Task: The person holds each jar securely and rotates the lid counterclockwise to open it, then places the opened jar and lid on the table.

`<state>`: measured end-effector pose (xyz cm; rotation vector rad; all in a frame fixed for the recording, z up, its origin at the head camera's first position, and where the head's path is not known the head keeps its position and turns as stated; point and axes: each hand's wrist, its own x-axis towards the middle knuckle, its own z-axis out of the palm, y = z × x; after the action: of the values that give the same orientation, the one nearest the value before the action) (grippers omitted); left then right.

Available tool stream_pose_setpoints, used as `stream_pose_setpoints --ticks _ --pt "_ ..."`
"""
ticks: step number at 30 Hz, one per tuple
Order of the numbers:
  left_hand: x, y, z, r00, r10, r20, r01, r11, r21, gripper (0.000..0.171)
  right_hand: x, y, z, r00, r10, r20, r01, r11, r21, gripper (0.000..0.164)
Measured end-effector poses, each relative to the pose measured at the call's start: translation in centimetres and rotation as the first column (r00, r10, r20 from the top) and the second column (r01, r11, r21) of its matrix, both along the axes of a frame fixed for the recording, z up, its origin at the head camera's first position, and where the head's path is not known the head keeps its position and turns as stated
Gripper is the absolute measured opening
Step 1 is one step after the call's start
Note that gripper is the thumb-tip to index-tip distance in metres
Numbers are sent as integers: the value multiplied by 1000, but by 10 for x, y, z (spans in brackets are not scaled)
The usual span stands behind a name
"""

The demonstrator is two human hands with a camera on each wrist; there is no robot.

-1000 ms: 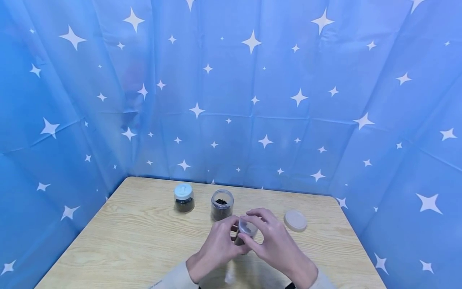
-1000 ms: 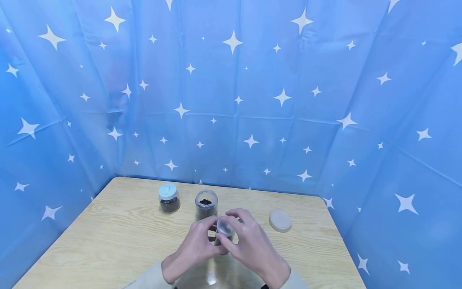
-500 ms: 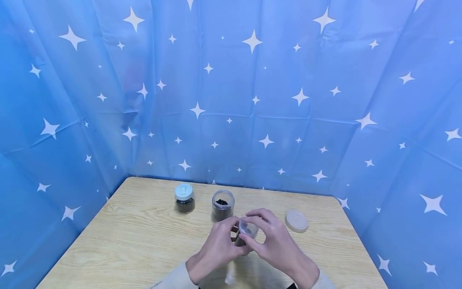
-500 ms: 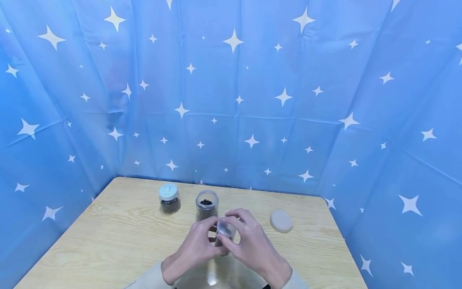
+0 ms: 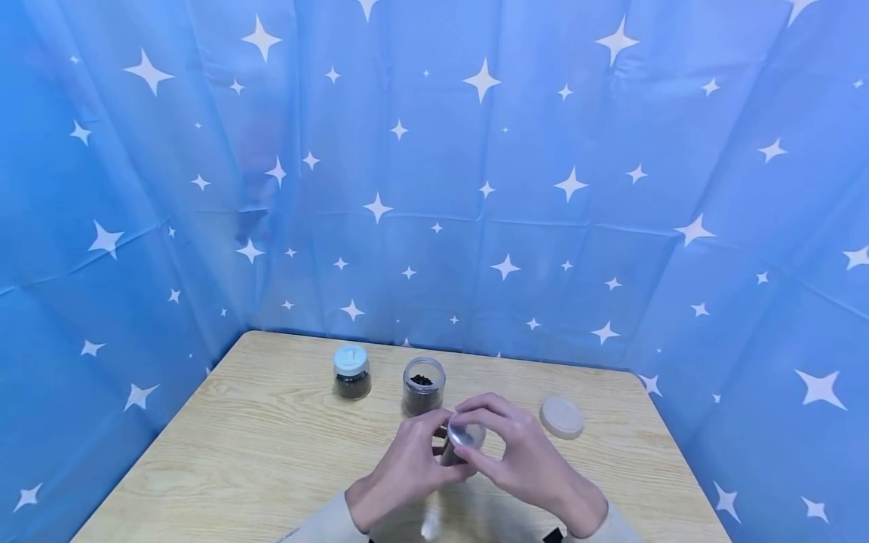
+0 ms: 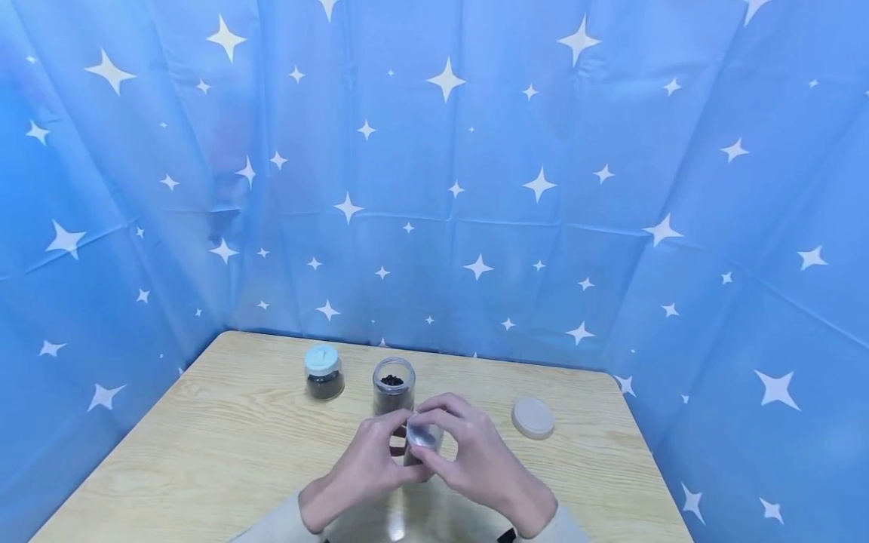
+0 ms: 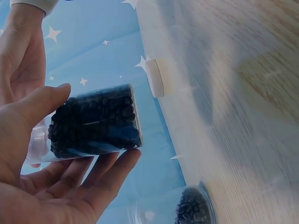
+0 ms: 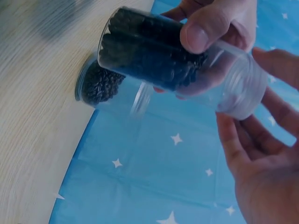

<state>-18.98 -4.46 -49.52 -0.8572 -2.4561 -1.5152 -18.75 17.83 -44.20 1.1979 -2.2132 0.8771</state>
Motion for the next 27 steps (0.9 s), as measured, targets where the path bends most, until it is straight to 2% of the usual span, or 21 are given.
stream_pose_setpoints --ticks 5,12,20,27 --pt "0 -1 -1 999 -29 29 29 1000 4 47 -3 4 1 998 68 0 -68 998 14 37" --pt "0 0 0 999 -39 30 38 999 5 45 -6 6 1 993 116 -21 -116 993 14 39" --pt "0 2 -1 999 -35 18 35 999 -14 47 -7 8 0 989 139 -52 -139 990 16 48" --pt "-3 2 -1 1000 -20 -10 20 1000 -14 48 -8 10 -1 992 113 -51 -111 993 32 44"
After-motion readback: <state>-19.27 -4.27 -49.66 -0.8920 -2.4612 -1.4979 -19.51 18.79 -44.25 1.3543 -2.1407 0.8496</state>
